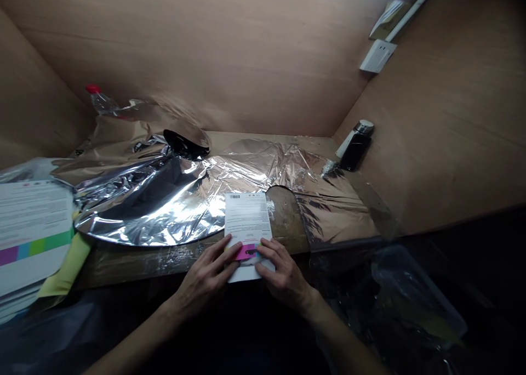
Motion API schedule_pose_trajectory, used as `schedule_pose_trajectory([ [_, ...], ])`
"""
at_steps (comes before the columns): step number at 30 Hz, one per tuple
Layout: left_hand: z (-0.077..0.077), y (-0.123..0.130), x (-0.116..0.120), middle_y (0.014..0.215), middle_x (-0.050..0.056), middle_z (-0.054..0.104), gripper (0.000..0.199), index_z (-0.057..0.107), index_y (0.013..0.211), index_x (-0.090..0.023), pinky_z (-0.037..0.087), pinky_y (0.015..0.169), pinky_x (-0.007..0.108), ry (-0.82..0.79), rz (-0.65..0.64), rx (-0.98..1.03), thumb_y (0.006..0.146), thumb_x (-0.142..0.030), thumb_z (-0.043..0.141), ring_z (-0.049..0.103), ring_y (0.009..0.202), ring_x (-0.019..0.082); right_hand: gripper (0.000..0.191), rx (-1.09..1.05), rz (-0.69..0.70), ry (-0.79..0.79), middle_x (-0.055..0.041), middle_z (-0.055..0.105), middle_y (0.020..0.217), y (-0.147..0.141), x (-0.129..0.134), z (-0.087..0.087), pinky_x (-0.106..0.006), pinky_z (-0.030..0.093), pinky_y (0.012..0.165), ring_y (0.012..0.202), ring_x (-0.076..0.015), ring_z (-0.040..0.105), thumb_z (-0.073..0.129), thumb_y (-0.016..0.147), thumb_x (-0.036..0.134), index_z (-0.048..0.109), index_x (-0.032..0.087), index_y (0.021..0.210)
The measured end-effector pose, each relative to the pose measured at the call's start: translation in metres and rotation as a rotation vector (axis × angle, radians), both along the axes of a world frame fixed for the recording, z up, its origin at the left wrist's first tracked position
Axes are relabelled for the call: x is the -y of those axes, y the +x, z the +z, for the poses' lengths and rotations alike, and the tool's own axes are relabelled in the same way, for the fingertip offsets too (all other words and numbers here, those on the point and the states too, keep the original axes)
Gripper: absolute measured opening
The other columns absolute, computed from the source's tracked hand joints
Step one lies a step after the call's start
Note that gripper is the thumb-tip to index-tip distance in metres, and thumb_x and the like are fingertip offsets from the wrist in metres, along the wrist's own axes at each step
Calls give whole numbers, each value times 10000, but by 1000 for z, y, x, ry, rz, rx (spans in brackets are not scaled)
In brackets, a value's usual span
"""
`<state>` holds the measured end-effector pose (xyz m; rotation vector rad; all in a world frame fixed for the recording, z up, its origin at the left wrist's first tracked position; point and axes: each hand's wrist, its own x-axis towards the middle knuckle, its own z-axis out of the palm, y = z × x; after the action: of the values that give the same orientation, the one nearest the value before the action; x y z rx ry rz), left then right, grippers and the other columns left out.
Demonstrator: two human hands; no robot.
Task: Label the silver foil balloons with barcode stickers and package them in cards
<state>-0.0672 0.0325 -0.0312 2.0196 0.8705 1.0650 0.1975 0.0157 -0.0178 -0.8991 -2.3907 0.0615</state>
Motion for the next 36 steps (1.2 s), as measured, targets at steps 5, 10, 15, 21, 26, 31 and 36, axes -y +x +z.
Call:
schedule_pose_trajectory([
  [5,-2,8,6,1547,96,492,509,607,1403,-263,345,1182,556,270,88,-455,897,-252,662,400,1447,379,252,-51,-63,-27,-161,556,1379,-8,5,-3,-591,384,1139,1410,-311,408,506,936,93,647,197,1118],
  [10,9,14,15,1558,160,461,503,616,1350,-167,428,1115,531,468,160,-695,914,-411,673,414,1426,389,198,-185,-129,-108,-128,578,1310,-14,12,-1,-574,357,1154,1380,-297,437,521,936,103,640,214,1049],
  [15,14,10,23,1467,141,554,345,651,1249,-181,458,1118,486,530,121,-490,907,-180,686,424,1431,344,120,-246,-235,-264,-111,562,1291,-18,17,6,-539,311,1181,1360,-284,452,535,976,162,642,213,999],
  [21,16,19,18,1194,78,712,102,663,986,-207,487,996,465,402,248,-353,922,-129,656,562,1278,294,64,-316,-315,-285,-92,569,1279,-15,20,12,-483,372,1085,1266,-277,506,612,958,216,661,222,998],
  [26,19,22,12,1255,93,691,304,651,1181,-230,453,967,513,418,169,-469,890,-276,725,541,1261,343,255,-172,-289,-278,-78,609,1257,4,15,14,-444,378,981,1187,-281,518,669,874,128,668,235,1106],
  [31,15,26,9,1227,68,714,212,681,1101,-219,426,960,512,438,150,-496,902,-150,653,543,1252,339,257,-56,-185,-264,-57,662,1208,18,0,11,-427,348,930,1122,-265,518,639,900,101,673,229,1121],
  [36,25,34,2,1034,37,724,107,694,863,-211,463,886,438,245,221,-458,941,-266,646,591,1055,269,55,-138,-272,-383,-12,669,1061,13,-6,21,-389,336,900,1034,-219,537,694,917,173,680,225,910],
])
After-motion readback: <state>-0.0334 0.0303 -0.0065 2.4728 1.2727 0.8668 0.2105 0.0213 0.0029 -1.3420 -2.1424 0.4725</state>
